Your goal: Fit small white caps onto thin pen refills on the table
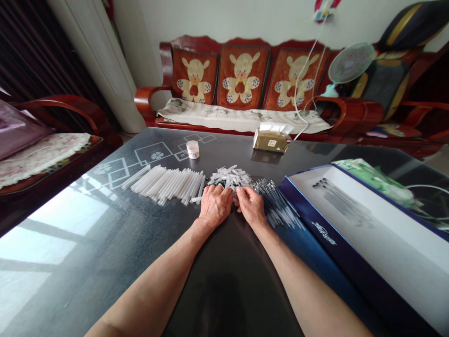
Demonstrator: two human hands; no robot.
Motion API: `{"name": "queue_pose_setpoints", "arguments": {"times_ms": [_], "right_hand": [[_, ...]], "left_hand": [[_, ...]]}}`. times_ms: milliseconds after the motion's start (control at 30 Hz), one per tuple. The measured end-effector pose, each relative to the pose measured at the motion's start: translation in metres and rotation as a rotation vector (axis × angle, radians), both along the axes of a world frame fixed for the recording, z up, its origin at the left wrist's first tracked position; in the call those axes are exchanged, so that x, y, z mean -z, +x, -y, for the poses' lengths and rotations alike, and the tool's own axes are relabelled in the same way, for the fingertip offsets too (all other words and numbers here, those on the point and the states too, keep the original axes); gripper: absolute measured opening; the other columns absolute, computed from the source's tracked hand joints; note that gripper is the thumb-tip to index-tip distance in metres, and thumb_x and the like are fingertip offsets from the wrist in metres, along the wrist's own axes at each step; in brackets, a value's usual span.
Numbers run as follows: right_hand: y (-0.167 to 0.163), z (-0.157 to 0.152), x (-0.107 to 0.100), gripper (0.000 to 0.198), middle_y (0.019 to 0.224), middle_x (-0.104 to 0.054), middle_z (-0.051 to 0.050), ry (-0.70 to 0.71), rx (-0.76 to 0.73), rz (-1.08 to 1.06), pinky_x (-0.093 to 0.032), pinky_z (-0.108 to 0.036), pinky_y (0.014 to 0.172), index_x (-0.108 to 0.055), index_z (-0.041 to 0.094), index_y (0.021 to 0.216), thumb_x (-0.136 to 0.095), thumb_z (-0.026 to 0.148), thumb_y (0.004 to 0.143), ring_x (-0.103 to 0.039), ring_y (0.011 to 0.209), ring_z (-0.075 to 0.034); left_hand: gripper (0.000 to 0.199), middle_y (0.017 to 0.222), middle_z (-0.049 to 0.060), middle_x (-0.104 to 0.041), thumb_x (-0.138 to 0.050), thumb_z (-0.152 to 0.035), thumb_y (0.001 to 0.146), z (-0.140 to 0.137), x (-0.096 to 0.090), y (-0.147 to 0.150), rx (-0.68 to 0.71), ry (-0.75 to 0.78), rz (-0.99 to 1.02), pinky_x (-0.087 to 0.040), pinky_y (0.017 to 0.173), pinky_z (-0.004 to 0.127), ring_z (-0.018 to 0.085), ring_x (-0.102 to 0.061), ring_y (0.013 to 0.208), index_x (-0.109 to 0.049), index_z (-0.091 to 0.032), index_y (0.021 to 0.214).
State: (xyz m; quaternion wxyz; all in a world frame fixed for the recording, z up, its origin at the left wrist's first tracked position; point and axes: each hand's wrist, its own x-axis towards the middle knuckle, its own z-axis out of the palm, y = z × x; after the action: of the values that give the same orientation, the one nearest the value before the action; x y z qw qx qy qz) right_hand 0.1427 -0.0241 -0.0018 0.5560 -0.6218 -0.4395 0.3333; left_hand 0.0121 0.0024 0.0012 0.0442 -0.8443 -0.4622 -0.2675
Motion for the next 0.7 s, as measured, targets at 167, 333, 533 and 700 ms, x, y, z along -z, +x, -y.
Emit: {"name": "queue_pose_setpoints", "arguments": {"times_ms": [167, 333, 533, 700], "right_hand": [[0.0, 0.0, 0.001, 0.04, 0.067, -0.064, -0.003, 0.058, -0.044, -0.014, -0.048, -0.023, 0.041, -0.066, 0.016, 0.093, -0.058, 0.053, 0.078, -0.062, 0.058, -0.017], [0.001, 0.001, -0.003, 0.046, 0.087, -0.069, -0.007, 0.037, -0.047, -0.03, -0.049, -0.023, 0.041, -0.063, 0.017, 0.106, -0.059, 0.053, 0.077, -0.065, 0.067, -0.019], [0.0, -0.001, 0.007, 0.039, 0.067, -0.066, -0.004, 0.047, -0.032, 0.023, -0.048, -0.025, 0.042, -0.066, 0.017, 0.094, -0.056, 0.053, 0.08, -0.061, 0.055, -0.017], [0.002, -0.002, 0.007, 0.039, 0.081, -0.069, -0.005, 0.076, -0.058, 0.004, -0.049, -0.023, 0.043, -0.065, 0.016, 0.103, -0.059, 0.045, 0.077, -0.063, 0.061, -0.016]], "left_hand": [[0.027, 0.08, 0.004, -0.064, -0.044, -0.038, 0.097, -0.001, 0.002, 0.0, -0.008, -0.005, 0.0, -0.035, 0.079, 0.035, 0.022, -0.056, 0.081, -0.067, -0.025, 0.104], [0.029, 0.082, 0.005, -0.064, -0.042, -0.036, 0.098, -0.002, 0.001, 0.001, -0.008, -0.019, -0.022, -0.035, 0.08, 0.035, 0.022, -0.056, 0.083, -0.067, -0.024, 0.103], [0.029, 0.083, 0.005, -0.063, -0.04, -0.034, 0.099, -0.001, 0.0, 0.002, -0.013, -0.033, -0.048, -0.036, 0.082, 0.035, 0.022, -0.055, 0.084, -0.067, -0.023, 0.102], [0.031, 0.083, 0.005, -0.063, -0.039, -0.034, 0.099, -0.002, 0.001, 0.002, -0.02, -0.038, -0.05, -0.036, 0.082, 0.034, 0.021, -0.055, 0.084, -0.067, -0.023, 0.101]]}}
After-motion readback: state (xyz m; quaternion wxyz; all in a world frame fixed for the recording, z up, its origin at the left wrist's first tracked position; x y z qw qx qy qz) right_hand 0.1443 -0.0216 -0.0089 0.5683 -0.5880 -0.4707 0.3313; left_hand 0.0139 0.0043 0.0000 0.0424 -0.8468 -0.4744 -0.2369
